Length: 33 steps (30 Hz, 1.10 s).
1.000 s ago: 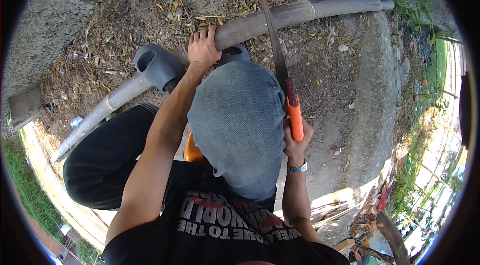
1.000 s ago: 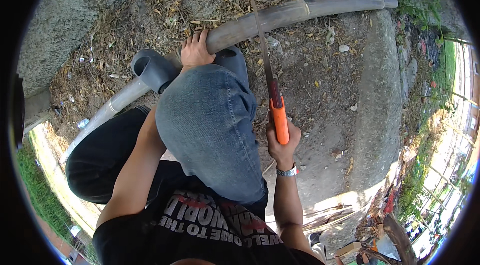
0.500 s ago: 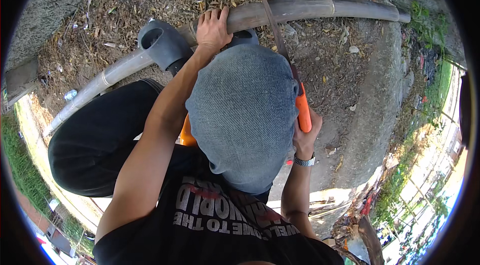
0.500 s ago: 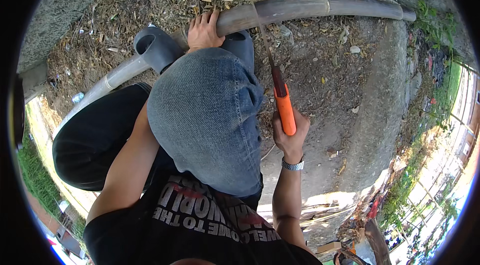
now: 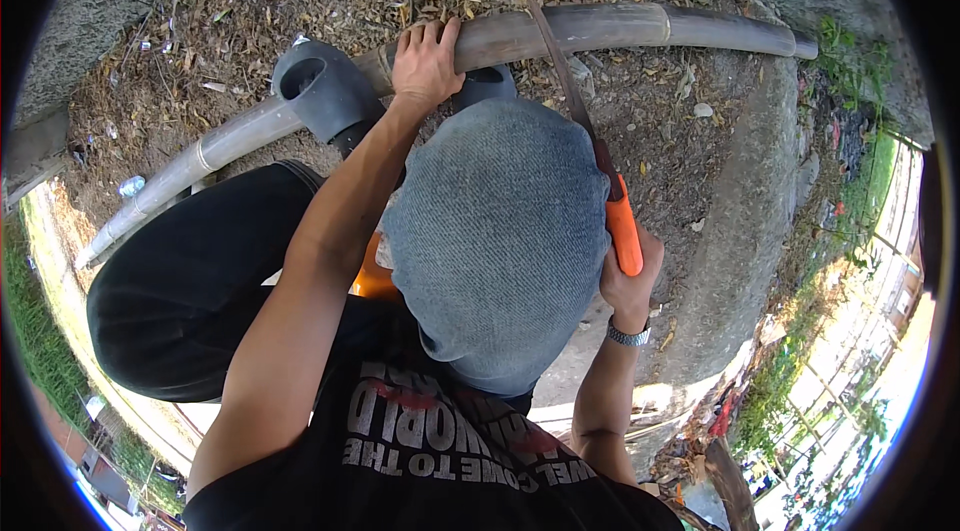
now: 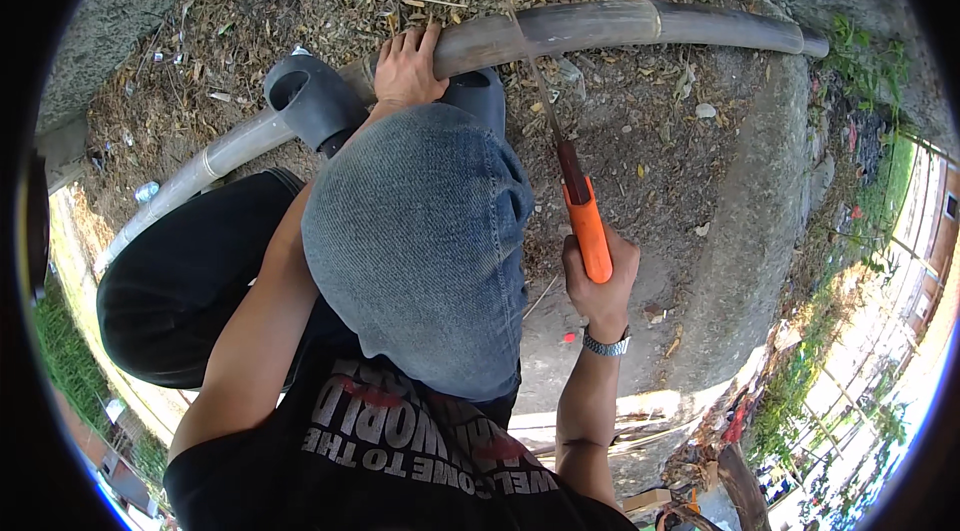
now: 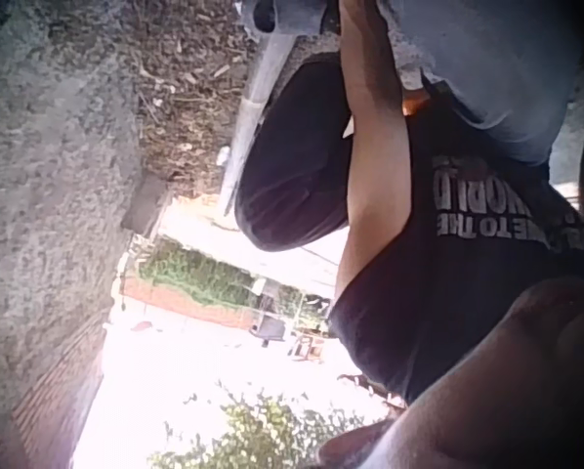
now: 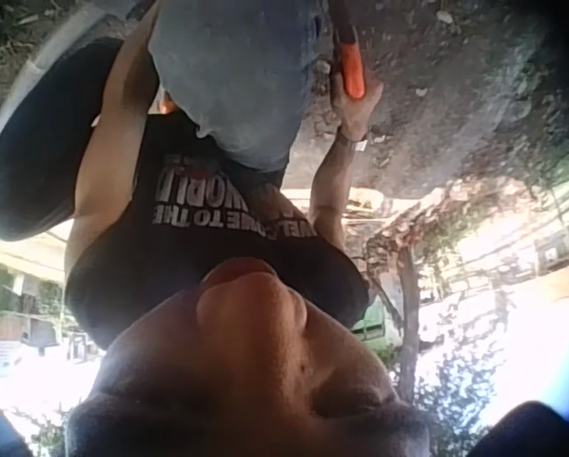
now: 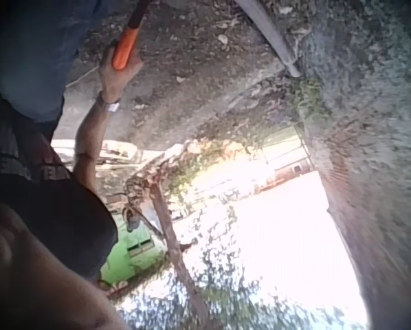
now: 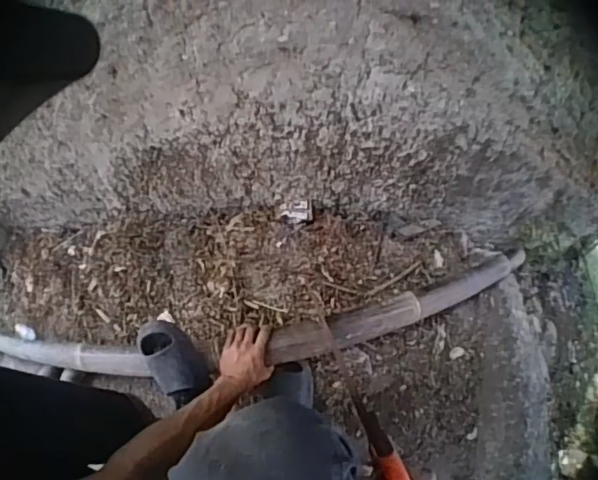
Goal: The person saws a bamboo pole with a hand saw while sitting on a stool.
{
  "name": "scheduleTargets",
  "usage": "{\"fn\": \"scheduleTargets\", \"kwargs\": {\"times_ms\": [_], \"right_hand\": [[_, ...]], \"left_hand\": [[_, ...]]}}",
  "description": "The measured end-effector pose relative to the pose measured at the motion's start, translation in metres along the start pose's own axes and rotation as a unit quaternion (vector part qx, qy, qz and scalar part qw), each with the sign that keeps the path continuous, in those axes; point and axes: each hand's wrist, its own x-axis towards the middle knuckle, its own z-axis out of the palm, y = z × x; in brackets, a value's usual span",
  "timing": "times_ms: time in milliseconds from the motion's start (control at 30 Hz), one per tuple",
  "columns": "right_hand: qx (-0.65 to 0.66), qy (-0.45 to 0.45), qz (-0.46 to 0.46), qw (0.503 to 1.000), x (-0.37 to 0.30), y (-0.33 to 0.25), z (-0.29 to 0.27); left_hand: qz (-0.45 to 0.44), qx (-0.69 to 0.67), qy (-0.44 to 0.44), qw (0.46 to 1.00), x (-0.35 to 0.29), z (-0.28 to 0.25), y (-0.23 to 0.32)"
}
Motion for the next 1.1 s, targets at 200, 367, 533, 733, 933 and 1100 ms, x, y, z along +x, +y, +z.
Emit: {"fn": "scheduleTargets", "kwargs": {"times_ms": [200, 367, 533, 733, 933, 1100], "right_hand": [[0.021, -0.019, -0.001, 1.000, 0.007, 0.009, -0.008], [0.044, -0.018, -0.014, 0.999, 0.014, 0.002, -0.009], [0.078, 0.040, -0.005, 0.996, 0.010, 0.015, -0.013], [0.038, 0.036, -0.070, 0.996, 0.046, -0.011, 0.008], [-0.038, -0.035, -0.027, 0.998, 0.131, -0.023, 0.033], [0.120, -0.003, 0.029, 0.992, 0.080, -0.004, -0.002]], "left_hand": [[0.006, -0.002, 0.018, 1.000, 0.002, 0.003, -0.002], [0.005, 0.002, 0.014, 1.000, 0.003, 0.005, -0.004], [0.010, 0.009, 0.027, 1.000, 0.001, 0.005, 0.000], [0.027, 0.006, 0.022, 0.999, 0.002, 0.006, 0.002], [0.011, 0.001, 0.003, 1.000, 0.002, 0.005, -0.001], [0.019, 0.004, 0.037, 0.999, -0.002, 0.010, -0.009]]}}
